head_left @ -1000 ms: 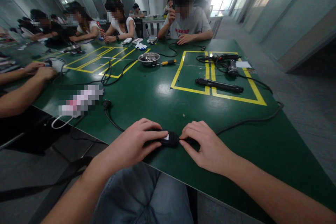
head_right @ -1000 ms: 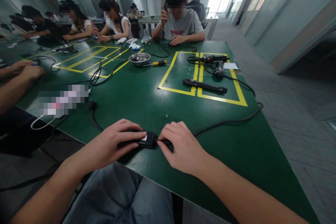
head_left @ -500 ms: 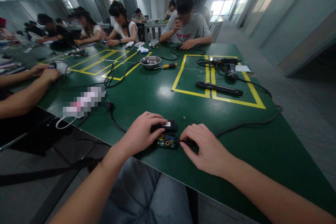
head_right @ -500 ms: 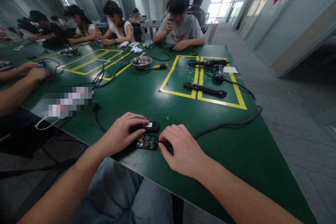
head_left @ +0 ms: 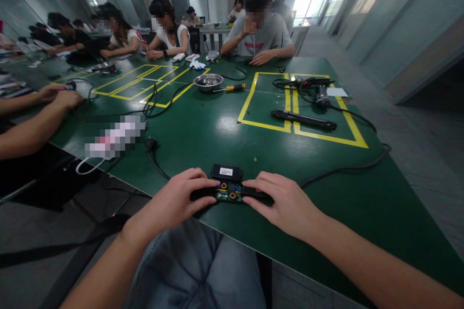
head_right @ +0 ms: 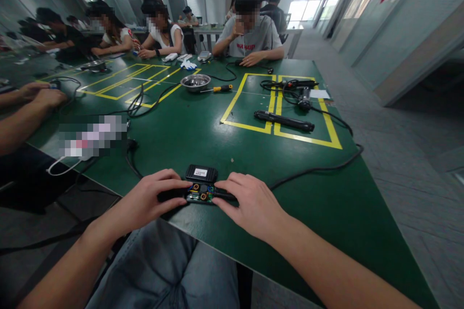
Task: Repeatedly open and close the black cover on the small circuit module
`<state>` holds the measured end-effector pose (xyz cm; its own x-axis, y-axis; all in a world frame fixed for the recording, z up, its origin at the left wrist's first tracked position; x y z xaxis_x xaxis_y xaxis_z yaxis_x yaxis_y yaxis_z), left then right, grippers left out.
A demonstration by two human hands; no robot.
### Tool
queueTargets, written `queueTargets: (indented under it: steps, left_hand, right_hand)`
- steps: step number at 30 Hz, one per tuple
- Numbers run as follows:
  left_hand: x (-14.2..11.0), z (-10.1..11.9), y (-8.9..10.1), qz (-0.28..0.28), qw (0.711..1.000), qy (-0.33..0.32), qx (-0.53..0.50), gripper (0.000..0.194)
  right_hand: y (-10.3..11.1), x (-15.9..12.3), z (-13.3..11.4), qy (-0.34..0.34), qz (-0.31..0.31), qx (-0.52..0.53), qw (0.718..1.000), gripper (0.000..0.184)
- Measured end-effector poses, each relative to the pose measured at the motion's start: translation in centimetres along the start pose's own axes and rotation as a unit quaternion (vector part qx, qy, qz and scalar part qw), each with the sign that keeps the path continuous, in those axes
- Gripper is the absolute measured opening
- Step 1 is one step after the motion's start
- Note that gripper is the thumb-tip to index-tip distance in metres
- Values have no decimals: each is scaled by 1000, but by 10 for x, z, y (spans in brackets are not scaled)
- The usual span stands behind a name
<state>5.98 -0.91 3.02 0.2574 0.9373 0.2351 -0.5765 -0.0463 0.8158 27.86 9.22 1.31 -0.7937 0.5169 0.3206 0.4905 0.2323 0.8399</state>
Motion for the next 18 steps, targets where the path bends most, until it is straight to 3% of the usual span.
queueTargets:
  steps: [6,8,10,18]
  left_hand:
    - [4,3,12,9,1000,19,-20,38]
    - [2,4,16,19,999,26,-36,25]
    - [2,4,17,17,998,22,-47,9]
    - [7,2,16,-23,998,8,-56,13]
  right_hand:
    - [7,-1,-4,12,38,5,999,16]
    - [11,-2,-6,17,43,31,998,12]
    - [12,-2,-8,20,32,46,998,8]
    - [10,-2,-8,23,-5,49,999,14]
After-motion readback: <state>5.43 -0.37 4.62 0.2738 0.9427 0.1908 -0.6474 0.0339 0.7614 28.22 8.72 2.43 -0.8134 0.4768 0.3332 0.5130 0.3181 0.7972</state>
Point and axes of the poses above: each hand's wrist, its own x-axis towards the middle knuckle, its own y-axis out of the back of the hand, z = x × y, the point moved 5 cm from there along x, towards the middle knuckle, and after that the axes turned 5 degrees about -y, right-handed, at the moved point
